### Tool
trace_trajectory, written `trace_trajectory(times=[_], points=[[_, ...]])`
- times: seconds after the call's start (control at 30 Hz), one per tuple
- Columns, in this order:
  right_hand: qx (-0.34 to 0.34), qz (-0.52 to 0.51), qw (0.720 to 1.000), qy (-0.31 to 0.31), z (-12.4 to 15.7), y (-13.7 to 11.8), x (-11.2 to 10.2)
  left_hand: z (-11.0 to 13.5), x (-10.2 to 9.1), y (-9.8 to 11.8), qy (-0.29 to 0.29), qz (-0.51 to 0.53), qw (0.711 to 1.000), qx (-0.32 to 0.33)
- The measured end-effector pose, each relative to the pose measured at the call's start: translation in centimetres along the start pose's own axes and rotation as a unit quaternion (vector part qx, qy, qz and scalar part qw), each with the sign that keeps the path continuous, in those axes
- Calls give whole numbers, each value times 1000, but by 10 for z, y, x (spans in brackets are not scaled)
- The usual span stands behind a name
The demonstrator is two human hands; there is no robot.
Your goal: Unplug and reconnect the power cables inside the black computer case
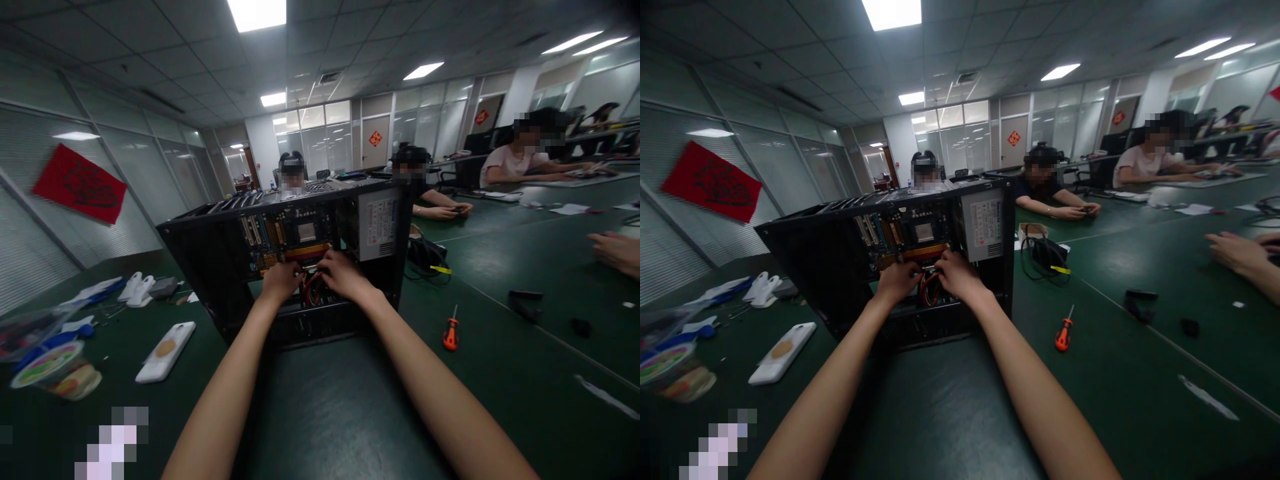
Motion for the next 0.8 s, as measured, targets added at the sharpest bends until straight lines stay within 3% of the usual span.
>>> trace_trajectory(times=[0.17, 0.33, 0.63, 0.8], points=[[12, -7, 1000, 24, 0, -2, -9, 6, 1, -5, -7, 52, 999, 4], [39, 17, 998, 51, 1, 3, -11, 7, 11, 4, -49, 63, 996, 35], [3, -19, 998, -60, -7, 4, 19, 5, 14, 1, -65, 45, 997, 19], [-45, 52, 992, -108, -20, -2, 32, 5, 15, 0, -61, 42, 997, 21]])
Point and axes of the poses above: each hand's wrist, its own z-axis away from the middle knuckle, its own x-axis out of the palm, y = z × x, the point moved 9 cm from there along -z, towards the middle knuckle, and after that the axes turned 6 degrees about z, right-handed, at the moved point
